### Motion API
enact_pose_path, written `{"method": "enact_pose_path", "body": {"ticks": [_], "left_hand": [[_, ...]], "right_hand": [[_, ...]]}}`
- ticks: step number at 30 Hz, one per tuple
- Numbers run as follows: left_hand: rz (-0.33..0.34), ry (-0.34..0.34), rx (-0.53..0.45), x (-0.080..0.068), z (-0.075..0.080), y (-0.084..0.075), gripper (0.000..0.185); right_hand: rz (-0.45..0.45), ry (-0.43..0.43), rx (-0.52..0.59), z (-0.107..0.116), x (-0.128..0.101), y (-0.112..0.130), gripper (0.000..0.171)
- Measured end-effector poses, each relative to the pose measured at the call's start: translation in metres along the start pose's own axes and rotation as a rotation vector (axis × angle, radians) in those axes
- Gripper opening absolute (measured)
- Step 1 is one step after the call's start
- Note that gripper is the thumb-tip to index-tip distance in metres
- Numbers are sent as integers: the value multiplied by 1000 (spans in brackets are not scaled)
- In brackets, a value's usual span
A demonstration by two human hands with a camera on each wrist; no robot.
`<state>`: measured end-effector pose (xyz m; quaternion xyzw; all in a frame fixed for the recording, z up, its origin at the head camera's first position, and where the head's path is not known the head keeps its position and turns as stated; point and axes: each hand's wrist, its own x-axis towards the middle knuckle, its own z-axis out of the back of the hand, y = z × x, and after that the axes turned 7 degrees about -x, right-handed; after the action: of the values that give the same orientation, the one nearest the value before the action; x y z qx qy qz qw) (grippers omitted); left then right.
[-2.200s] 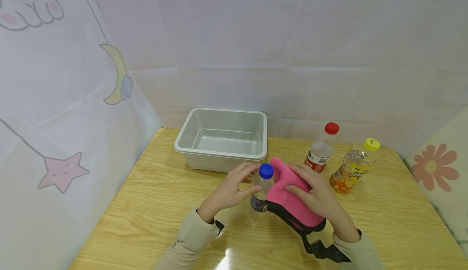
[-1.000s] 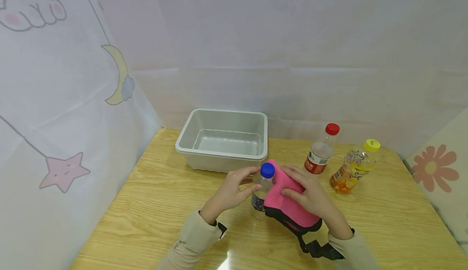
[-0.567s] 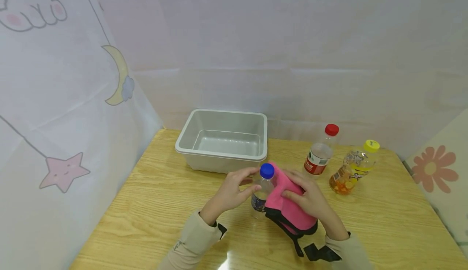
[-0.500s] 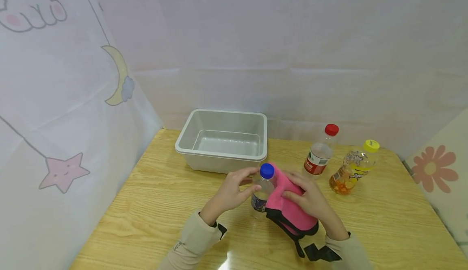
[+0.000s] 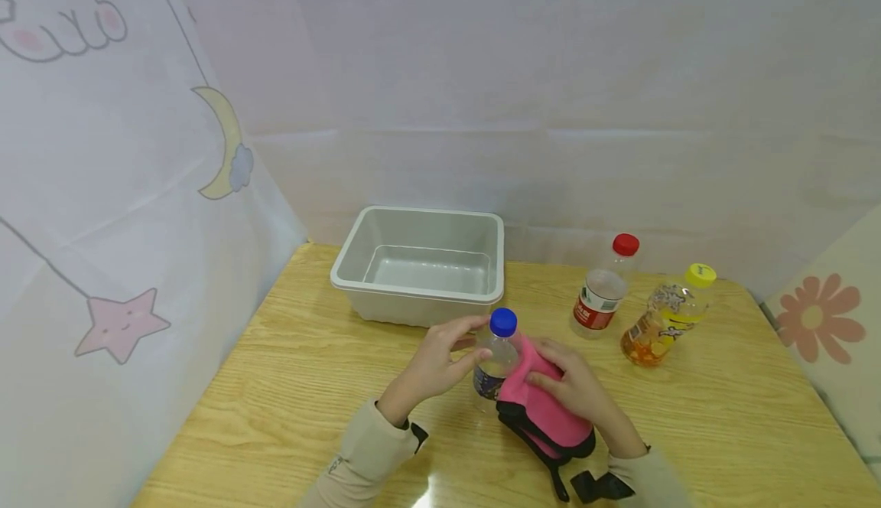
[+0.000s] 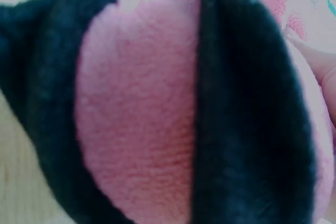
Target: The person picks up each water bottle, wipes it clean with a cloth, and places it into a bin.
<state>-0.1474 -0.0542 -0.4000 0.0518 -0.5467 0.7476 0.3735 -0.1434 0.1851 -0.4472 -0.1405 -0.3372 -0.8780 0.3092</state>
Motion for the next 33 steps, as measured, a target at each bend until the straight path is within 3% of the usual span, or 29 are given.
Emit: {"method": "enact_pose_path", "body": {"ticks": [8, 16, 25, 28, 33], "left_hand": [[10, -6, -13, -1, -2, 0, 39], [13, -10, -10, -2, -2, 0, 39], [22, -16, -58, -3, -4, 3, 40], [56, -19, -67, -4, -5, 2, 44], [100, -21, -11, -1, -8, -1, 56]], "right_hand": [[-46, 76, 1, -9, -4, -8, 40], [-65, 169, -100, -16, -9, -10, 37], [-86, 203, -167, -24, -15, -11, 41], [-89, 202, -158, -25, -15, -11, 42], [-67, 197, -155, -24, -15, -10, 42]]}}
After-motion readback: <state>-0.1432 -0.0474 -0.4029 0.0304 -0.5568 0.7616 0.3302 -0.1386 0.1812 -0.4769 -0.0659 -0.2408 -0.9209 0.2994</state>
